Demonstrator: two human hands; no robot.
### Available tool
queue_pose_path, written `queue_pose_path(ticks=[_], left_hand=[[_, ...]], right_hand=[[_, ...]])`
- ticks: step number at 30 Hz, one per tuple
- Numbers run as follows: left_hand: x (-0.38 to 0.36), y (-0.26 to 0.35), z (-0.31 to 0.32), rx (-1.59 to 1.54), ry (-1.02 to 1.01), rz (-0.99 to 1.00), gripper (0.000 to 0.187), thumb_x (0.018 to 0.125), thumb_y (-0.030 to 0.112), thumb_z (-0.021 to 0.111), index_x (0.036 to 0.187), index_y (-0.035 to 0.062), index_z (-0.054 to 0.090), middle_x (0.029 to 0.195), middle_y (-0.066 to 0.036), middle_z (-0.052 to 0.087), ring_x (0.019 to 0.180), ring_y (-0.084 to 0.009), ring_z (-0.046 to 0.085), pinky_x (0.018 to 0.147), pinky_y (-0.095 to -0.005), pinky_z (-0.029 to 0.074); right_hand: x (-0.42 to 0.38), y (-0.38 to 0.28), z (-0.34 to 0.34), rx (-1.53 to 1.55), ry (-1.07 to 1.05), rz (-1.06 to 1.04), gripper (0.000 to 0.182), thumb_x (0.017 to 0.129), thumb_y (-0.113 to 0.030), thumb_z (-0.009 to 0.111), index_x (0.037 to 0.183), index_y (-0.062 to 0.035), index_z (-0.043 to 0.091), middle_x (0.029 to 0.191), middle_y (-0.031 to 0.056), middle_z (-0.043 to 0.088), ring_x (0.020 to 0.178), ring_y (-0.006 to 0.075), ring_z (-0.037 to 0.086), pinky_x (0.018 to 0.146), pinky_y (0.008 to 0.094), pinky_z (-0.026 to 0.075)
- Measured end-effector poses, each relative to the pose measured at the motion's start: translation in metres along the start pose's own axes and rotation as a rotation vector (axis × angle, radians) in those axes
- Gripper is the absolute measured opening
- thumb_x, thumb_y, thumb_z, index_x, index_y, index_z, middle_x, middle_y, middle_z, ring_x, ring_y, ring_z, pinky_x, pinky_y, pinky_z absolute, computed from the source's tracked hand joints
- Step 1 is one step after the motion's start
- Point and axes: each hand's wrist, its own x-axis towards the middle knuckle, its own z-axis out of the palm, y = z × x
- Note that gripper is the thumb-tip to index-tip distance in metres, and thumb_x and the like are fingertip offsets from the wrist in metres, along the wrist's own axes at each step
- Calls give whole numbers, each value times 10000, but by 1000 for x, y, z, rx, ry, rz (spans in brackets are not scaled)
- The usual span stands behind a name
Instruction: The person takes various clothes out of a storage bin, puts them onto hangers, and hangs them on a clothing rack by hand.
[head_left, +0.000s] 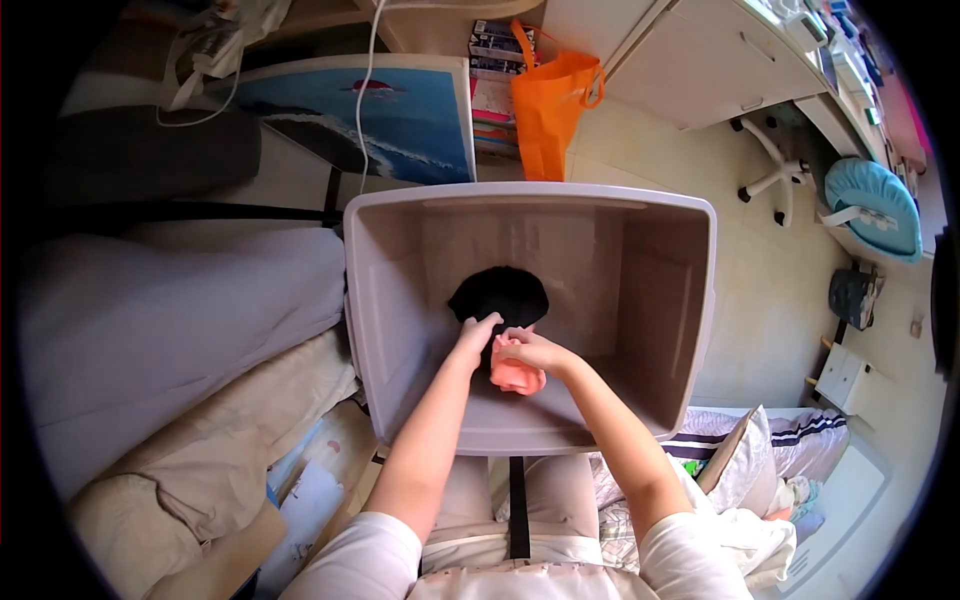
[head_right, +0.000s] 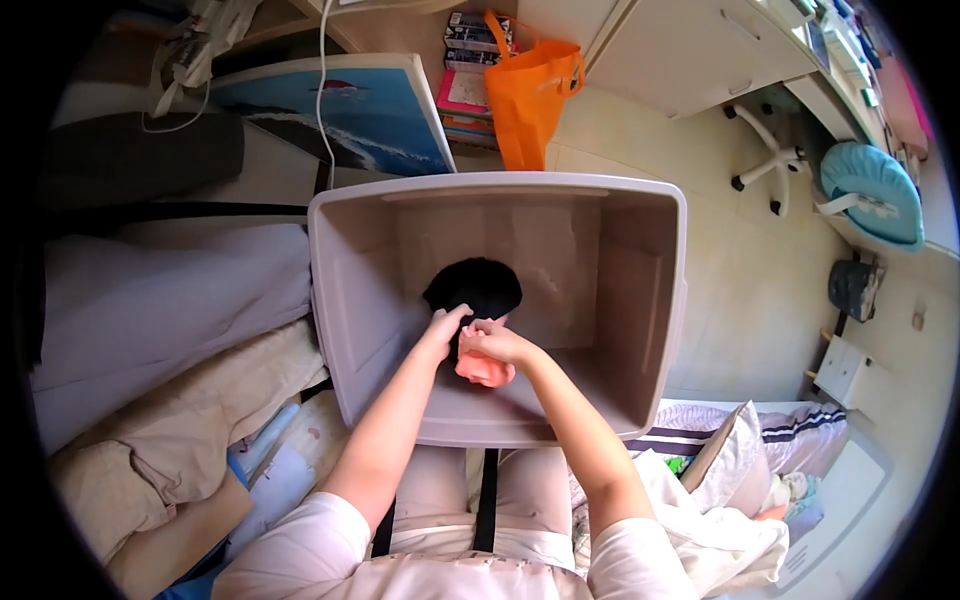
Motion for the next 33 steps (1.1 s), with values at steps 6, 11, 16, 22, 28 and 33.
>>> queue_pose_path(ticks=[6, 11, 16, 22, 28, 33], left_hand=[[-182, 136, -77, -436, -383, 6, 429, 706, 54, 653, 1110, -41, 545, 1041, -129, 619, 961, -257, 630, 847, -351, 544], [-315, 157, -117, -458, -596, 105, 806, 571, -64, 698, 1336, -34, 447, 1269, -159, 572, 1213, -284, 525, 1064, -407, 381], [-398, 195, -122, 318, -778, 805, 984, 637, 102, 856, 1445, -2, 303, 1373, -133, 486, 1270, -246, 460, 1075, -348, 336], [-498, 238, -142, 294, -554, 1052, 751, 701, -96, 671, 1397, 62, 438, 1213, -90, 607, 1077, -156, 572, 904, -290, 454], [-496, 218, -176, 42, -543, 1227, 416, 715, -134, 585, 1109, -5, 613, 1057, -117, 647, 915, -126, 616, 799, -252, 460], [-491, 210, -177, -1037, -940, 941, 299, 941, 289, 558, 1087, 30, 528, 1063, -180, 638, 970, -307, 640, 878, -409, 526]], right_hand=[[-114, -44, -48, -240, 284, -144, 253, 858, -195, 626, 1069, -64, 571, 941, 75, 621, 934, 180, 615, 822, 302, 498], [-184, -79, -26, 545, 68, -352, 576, 869, 112, 443, 1381, -138, 361, 1309, 110, 475, 1079, 202, 564, 822, 297, 534], [-247, -167, 24, 28, -154, -300, 720, 818, 52, 631, 1455, -101, 334, 1347, 98, 469, 1120, 168, 538, 859, 266, 506], [-272, -193, 35, 286, 56, -715, 549, 883, -90, 640, 1387, -36, 429, 1351, 71, 486, 1168, 160, 505, 976, 278, 420], [-326, -189, 24, -52, 306, -967, 526, 920, -167, 614, 1389, -29, 421, 1375, 53, 479, 1208, 162, 477, 1027, 280, 369], [-376, -181, 17, -250, 606, -897, 534, 895, -157, 644, 1370, -31, 436, 1365, 59, 497, 1196, 173, 487, 1031, 288, 365]])
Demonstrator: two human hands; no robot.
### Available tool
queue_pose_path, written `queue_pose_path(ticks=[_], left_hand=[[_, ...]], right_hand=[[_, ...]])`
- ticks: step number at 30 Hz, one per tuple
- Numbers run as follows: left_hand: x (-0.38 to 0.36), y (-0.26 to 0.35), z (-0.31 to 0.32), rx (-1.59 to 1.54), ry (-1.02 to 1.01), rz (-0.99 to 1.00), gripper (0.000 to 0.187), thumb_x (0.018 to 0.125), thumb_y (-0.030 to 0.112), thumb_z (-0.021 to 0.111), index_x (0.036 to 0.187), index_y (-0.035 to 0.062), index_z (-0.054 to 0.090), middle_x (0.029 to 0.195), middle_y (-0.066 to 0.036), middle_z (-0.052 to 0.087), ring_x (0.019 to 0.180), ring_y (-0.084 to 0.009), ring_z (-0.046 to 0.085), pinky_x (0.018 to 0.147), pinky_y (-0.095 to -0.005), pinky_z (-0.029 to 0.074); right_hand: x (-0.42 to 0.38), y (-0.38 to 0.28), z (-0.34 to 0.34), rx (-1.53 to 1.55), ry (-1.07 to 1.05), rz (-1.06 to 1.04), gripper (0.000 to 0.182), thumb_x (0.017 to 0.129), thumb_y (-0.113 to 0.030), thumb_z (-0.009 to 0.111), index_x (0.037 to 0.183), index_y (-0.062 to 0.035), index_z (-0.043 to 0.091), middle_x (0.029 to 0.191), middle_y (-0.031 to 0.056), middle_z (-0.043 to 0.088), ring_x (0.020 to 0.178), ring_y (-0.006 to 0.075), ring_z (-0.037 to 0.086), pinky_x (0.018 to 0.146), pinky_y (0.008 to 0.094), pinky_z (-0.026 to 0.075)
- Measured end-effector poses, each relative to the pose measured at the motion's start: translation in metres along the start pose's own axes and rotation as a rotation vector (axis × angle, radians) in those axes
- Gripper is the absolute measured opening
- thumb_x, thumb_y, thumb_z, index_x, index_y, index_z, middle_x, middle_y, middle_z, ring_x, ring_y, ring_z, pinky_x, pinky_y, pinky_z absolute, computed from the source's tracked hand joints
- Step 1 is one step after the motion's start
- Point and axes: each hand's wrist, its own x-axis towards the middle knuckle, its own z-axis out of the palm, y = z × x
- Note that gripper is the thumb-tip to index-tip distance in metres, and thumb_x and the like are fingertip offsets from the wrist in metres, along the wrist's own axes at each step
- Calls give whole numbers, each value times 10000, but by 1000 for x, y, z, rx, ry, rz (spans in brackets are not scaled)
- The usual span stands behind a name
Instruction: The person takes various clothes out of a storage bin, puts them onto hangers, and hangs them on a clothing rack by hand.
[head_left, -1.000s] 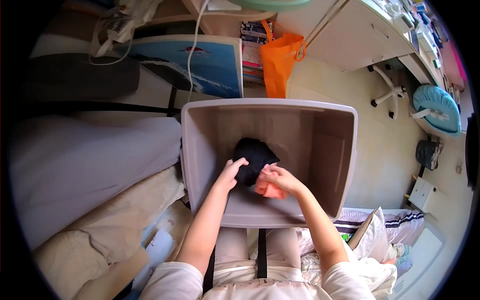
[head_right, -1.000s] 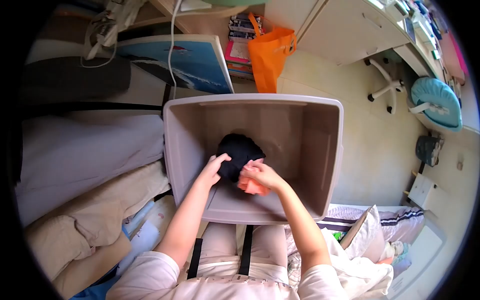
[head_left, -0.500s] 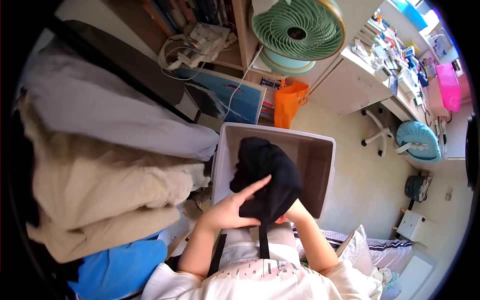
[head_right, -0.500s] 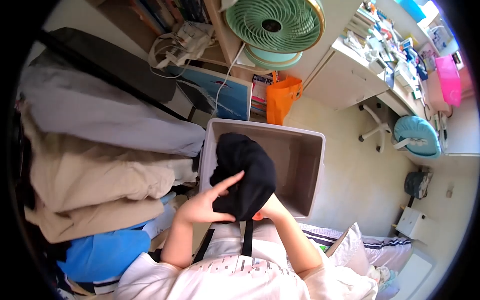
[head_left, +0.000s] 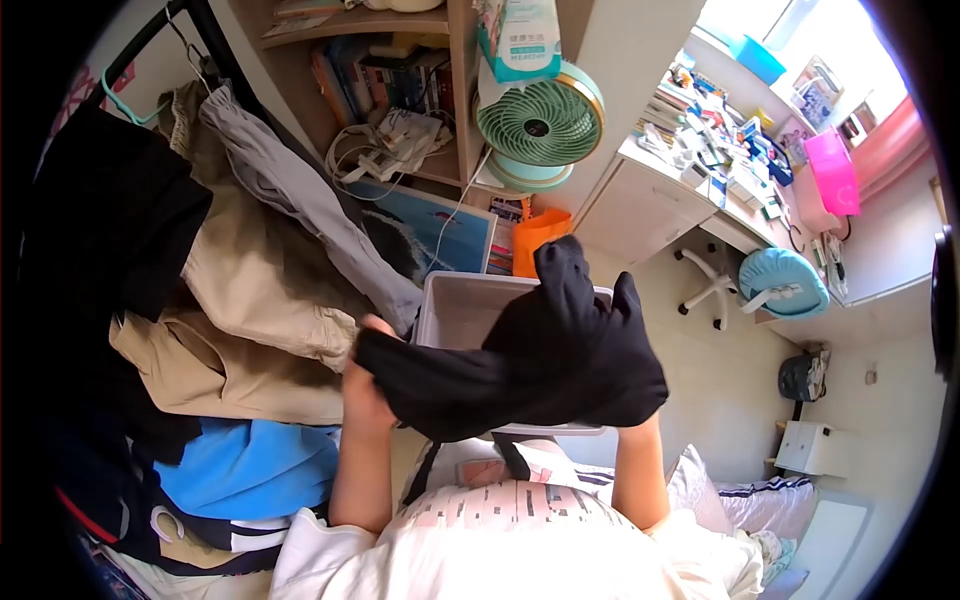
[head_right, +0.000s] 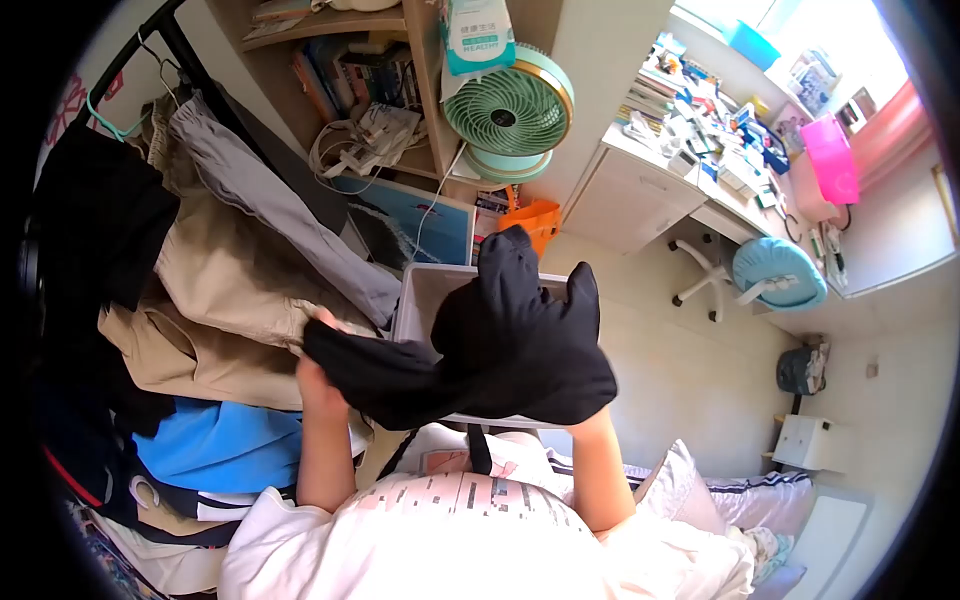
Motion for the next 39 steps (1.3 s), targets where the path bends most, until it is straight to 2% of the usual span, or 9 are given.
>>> queue_pose_path(ticks=[3, 6, 11, 14, 17, 24, 31, 33, 39], left_hand=[[37, 22, 24, -321, -367, -154, 264, 1004, 260, 430, 1142, 39, 391, 747, -81, 501, 605, -239, 586, 525, -353, 521], [39, 19, 33, 1, -144, -148, 319, 1004, 286, 418, 1174, 16, 416, 679, -61, 444, 511, -238, 549, 432, -325, 448], [45, 12, 67, 845, -498, -744, 603, 850, 155, 601, 1392, -1, 384, 1402, -147, 453, 1229, -243, 502, 1052, -313, 362], [62, -1, 86, 1650, -978, -447, 900, 694, 112, 733, 1451, -13, 262, 1465, -168, 357, 1345, -307, 371, 1113, -330, 283], [65, -30, 101, 850, -850, -422, 866, 783, 159, 740, 1464, -15, 235, 1472, -134, 347, 1326, -212, 380, 1092, -334, 300], [60, -84, 124, 627, -293, -357, 314, 951, 152, 587, 1205, -32, 586, 1166, -80, 630, 1078, -112, 558, 973, -285, 411], [78, -61, 154, 379, -206, -154, 425, 995, 311, 497, 1251, -28, 513, 1191, -178, 616, 1145, -241, 579, 967, -349, 465], [89, -52, 156, 354, -233, -133, 468, 1002, 334, 466, 1291, -35, 465, 1220, -205, 591, 1155, -266, 577, 992, -373, 460], [91, -38, 144, 189, -585, -308, 508, 949, 257, 567, 1313, -70, 429, 1321, -268, 506, 1237, -326, 509, 999, -417, 455]], right_hand=[[5, -65, -26, -23, 143, -111, 528, 815, -53, 657, 1318, -90, 502, 1307, 93, 541, 1194, 225, 513, 1024, 351, 387], [5, -98, -39, -42, 54, -241, 522, 809, -47, 651, 1310, -95, 512, 1302, 94, 545, 1193, 235, 515, 1023, 352, 388], [2, -109, -37, -184, 9, -308, 513, 800, -37, 641, 1297, -102, 529, 1294, 98, 550, 1190, 253, 517, 1023, 354, 391], [-6, -101, -43, -226, 76, -285, 509, 795, -31, 635, 1289, -107, 539, 1289, 99, 553, 1189, 263, 518, 1022, 356, 393], [-16, -96, -49, -273, 115, -271, 506, 790, -25, 630, 1281, -112, 548, 1283, 101, 557, 1188, 273, 520, 1022, 357, 394], [-28, -90, -47, -450, 151, -281, 500, 777, -11, 616, 1263, -123, 572, 1272, 106, 564, 1185, 297, 523, 1021, 360, 398], [-59, -71, -46, -731, -34, -312, 499, 764, 3, 602, 1244, -134, 595, 1260, 110, 572, 1181, 322, 527, 1020, 364, 402], [-59, -34, -47, -652, -149, -286, 351, 629, 15, 607, 951, -83, 707, 947, 115, 675, 1012, 318, 628, 842, 391, 512], [-82, -6, -85, 414, 3, 184, 537, 725, -5, 519, 1260, -45, 551, 778, 82, 597, 711, 137, 568, 708, 257, 481]])
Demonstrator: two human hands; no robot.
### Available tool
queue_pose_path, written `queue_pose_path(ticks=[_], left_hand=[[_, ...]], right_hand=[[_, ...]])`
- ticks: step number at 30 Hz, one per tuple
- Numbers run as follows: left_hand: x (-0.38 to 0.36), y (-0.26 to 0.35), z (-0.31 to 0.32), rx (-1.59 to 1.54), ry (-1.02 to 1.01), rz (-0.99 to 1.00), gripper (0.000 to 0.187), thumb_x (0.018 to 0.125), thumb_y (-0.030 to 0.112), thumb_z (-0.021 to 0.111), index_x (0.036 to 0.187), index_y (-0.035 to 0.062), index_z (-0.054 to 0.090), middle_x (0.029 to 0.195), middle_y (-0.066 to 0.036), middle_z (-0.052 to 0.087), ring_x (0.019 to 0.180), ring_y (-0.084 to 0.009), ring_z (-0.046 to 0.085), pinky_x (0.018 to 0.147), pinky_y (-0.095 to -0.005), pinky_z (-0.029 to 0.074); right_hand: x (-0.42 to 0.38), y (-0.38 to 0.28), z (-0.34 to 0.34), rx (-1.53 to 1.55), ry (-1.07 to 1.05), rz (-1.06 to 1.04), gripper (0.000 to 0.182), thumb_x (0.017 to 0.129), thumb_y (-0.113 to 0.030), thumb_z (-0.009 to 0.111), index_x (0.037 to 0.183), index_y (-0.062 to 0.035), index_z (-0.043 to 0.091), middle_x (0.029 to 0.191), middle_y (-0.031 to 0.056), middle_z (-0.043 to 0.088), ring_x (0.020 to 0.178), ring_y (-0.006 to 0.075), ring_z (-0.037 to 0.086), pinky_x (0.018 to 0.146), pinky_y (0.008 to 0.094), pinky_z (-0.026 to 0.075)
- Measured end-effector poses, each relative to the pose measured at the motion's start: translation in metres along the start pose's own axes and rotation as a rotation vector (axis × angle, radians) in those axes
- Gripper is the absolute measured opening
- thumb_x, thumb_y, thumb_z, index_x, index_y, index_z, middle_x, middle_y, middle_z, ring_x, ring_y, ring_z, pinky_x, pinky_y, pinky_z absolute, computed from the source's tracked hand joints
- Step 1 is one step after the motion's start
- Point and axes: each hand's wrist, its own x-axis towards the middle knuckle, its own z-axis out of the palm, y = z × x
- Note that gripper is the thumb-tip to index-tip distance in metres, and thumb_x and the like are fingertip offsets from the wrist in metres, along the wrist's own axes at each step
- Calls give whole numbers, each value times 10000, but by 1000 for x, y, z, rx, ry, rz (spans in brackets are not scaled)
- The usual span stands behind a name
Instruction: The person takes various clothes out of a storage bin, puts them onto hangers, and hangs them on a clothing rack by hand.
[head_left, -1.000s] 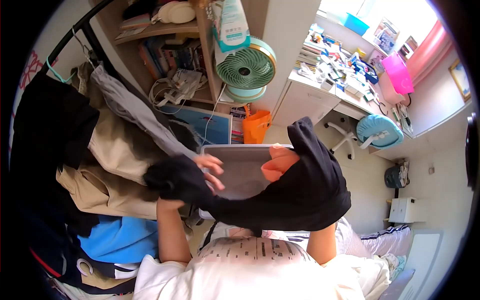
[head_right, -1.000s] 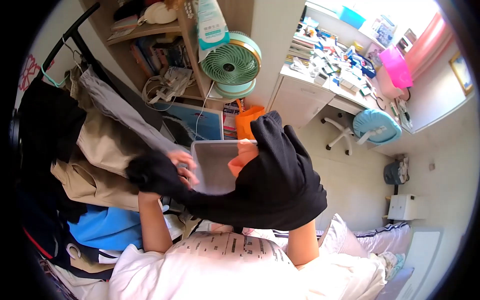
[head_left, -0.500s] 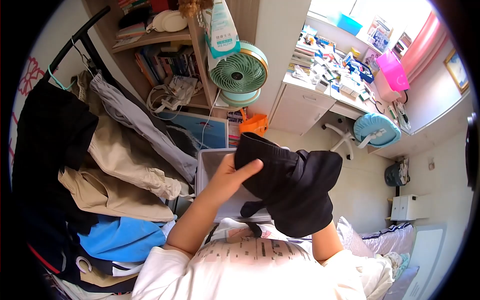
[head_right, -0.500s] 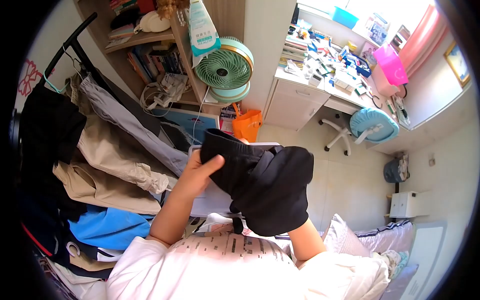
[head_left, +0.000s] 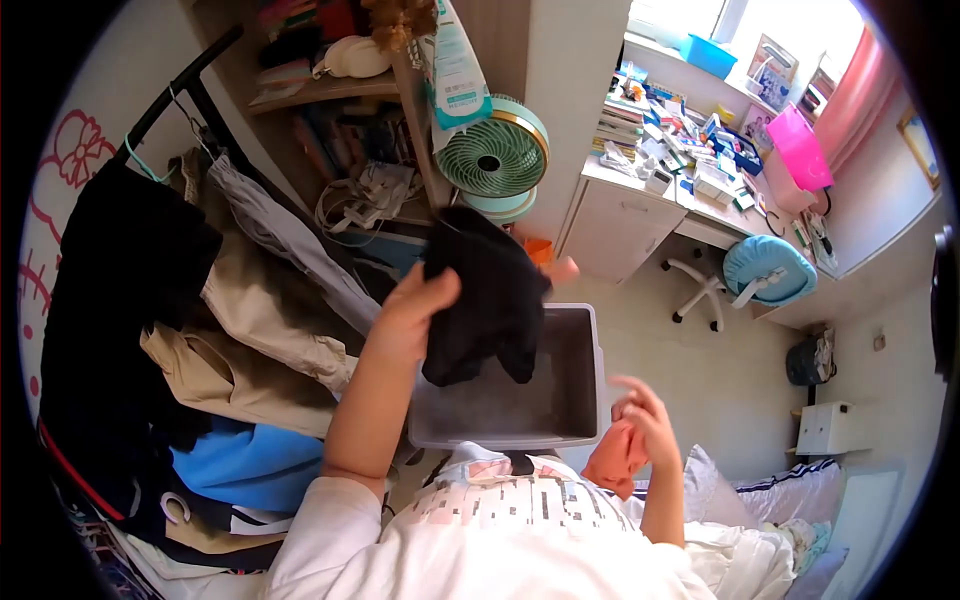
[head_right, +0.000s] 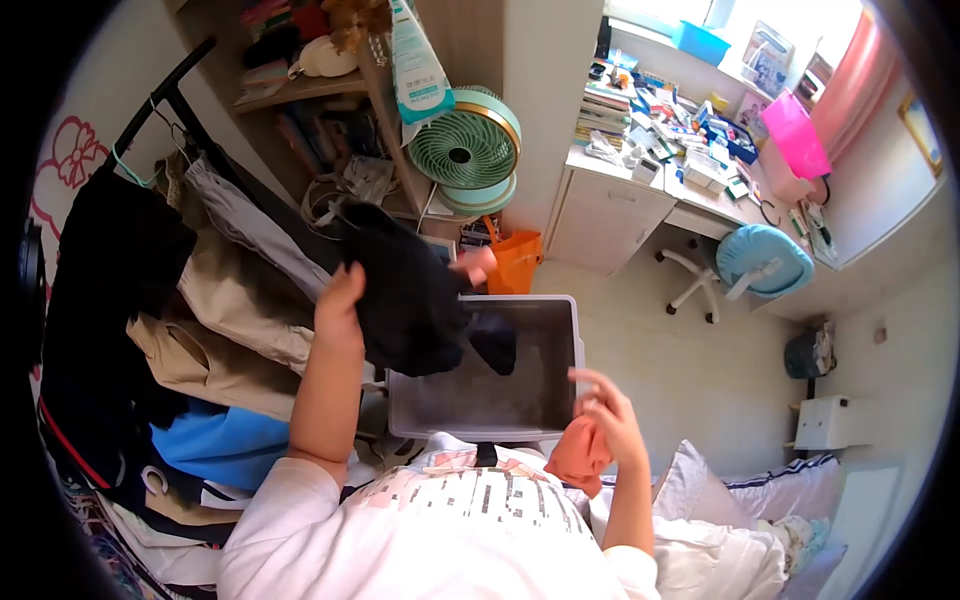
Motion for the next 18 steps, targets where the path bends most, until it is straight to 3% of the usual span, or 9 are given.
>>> queue_pose_path(ticks=[1, 4, 6, 8, 12, 14, 16, 17, 18], left_hand=[[7, -3, 8, -52, -144, -108, 490, 909, 193, 621, 1295, -61, 460, 1348, -270, 484, 1258, -328, 485, 996, -421, 450], [23, -12, 30, 21, -287, -285, 435, 900, 142, 622, 1274, -48, 505, 1341, -241, 504, 1238, -319, 495, 986, -398, 448], [28, -14, 32, 159, -352, -233, 402, 901, 126, 617, 1251, -53, 529, 1346, -232, 504, 1238, -291, 492, 980, -384, 448], [23, -5, 36, 310, -414, -178, 371, 902, 109, 612, 1228, -58, 554, 1350, -224, 503, 1238, -263, 490, 974, -371, 448], [-22, 45, 16, 719, 196, -194, 298, 952, 141, 554, 1158, -69, 602, 1156, -127, 648, 1042, -138, 604, 900, -303, 485], [-36, 49, 11, 840, 265, -57, 307, 965, 166, 542, 1173, -53, 599, 1053, -75, 682, 961, -128, 632, 868, -286, 498], [-52, 36, 20, 788, 520, -318, 405, 911, 232, 629, 1211, -36, 580, 1047, -85, 681, 979, -162, 631, 878, -316, 500], [-56, 26, 28, 1048, 259, -432, 551, 809, 285, 725, 1241, -15, 563, 1088, -107, 667, 1024, -209, 620, 903, -334, 490], [-51, 0, 21, 1518, -206, 190, 651, 723, 278, 765, 1273, 11, 538, 1169, -121, 626, 1085, -228, 585, 931, -342, 471]], right_hand=[[9, -27, 9, 194, -39, -16, 630, 721, 14, 481, 1350, -18, 470, 813, 98, 600, 710, 138, 574, 707, 254, 489], [47, -63, 36, 67, -435, 40, 929, 842, -136, 655, 1532, -93, 35, 905, 84, 590, 846, 144, 549, 841, 281, 442], [75, -51, 71, -207, -518, -37, 626, 855, -153, 666, 1409, -38, 399, 1089, 85, 616, 937, 166, 576, 860, 303, 455], [80, -60, 100, -218, -449, -134, 403, 872, -179, 655, 1215, 12, 569, 1067, 78, 631, 894, 162, 571, 821, 314, 470], [80, -113, 93, -382, -126, 63, 256, 905, -211, 644, 972, 37, 647, 761, 38, 625, 729, 81, 551, 684, 263, 470], [76, -129, 71, 30, -176, -120, 182, 894, -138, 631, 974, 26, 638, 782, 47, 632, 733, 100, 590, 674, 264, 495], [59, -159, 76, 523, -386, -75, 189, 889, -71, 577, 1020, 62, 604, 833, 106, 653, 760, 168, 634, 697, 286, 522], [64, -154, 84, 567, -377, 6, 216, 889, -57, 547, 1057, 74, 581, 857, 142, 657, 773, 206, 646, 715, 304, 530], [71, -149, 97, 607, -379, 98, 246, 889, -42, 517, 1095, 87, 559, 881, 177, 661, 785, 244, 657, 732, 321, 539]])
